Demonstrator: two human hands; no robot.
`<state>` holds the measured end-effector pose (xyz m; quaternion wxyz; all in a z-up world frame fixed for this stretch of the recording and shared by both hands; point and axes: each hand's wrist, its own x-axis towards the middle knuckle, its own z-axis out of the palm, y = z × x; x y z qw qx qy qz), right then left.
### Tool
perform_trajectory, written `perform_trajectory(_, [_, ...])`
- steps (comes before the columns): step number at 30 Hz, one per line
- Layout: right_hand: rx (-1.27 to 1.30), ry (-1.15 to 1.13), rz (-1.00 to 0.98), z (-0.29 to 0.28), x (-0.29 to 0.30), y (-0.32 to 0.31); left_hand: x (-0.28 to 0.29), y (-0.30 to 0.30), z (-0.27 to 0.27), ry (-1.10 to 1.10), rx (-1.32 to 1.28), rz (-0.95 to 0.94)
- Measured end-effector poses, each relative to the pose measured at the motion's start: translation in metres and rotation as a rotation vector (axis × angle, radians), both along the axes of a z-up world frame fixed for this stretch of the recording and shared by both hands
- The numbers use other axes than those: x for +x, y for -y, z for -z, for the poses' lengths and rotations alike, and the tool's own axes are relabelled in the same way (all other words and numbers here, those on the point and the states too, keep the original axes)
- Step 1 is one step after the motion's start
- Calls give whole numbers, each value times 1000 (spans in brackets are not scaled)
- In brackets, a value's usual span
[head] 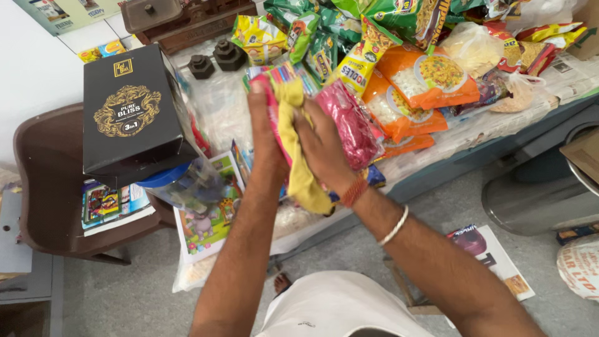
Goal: The person wipes the glass display counter and shelves with a yellow cloth, moving snack boxes and jars aside to clean underneath. They handle various packaged food items and containers, then return them to the display.
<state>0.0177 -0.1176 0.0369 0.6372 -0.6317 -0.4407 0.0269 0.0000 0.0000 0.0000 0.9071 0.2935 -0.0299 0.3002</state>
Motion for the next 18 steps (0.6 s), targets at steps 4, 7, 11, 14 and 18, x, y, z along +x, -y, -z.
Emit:
perform_trajectory(4, [-78,86,110,16,-19,14,-6,-21,-8,-33,-73,-91])
perform_trajectory(7, [-4,280,164,15,-24,8,0,-17,-4,89,-64,3])
perform_trajectory(11, [55,424,153,0,-8,-8,6,-8,6,64,-72,108])
perform_trajectory(14, [70,481,211,-14,23,-22,4,-3,7,134,-18,229])
perform_trajectory(18, [65,276,199,-13,35,-22,0,1,-5,119,17,103])
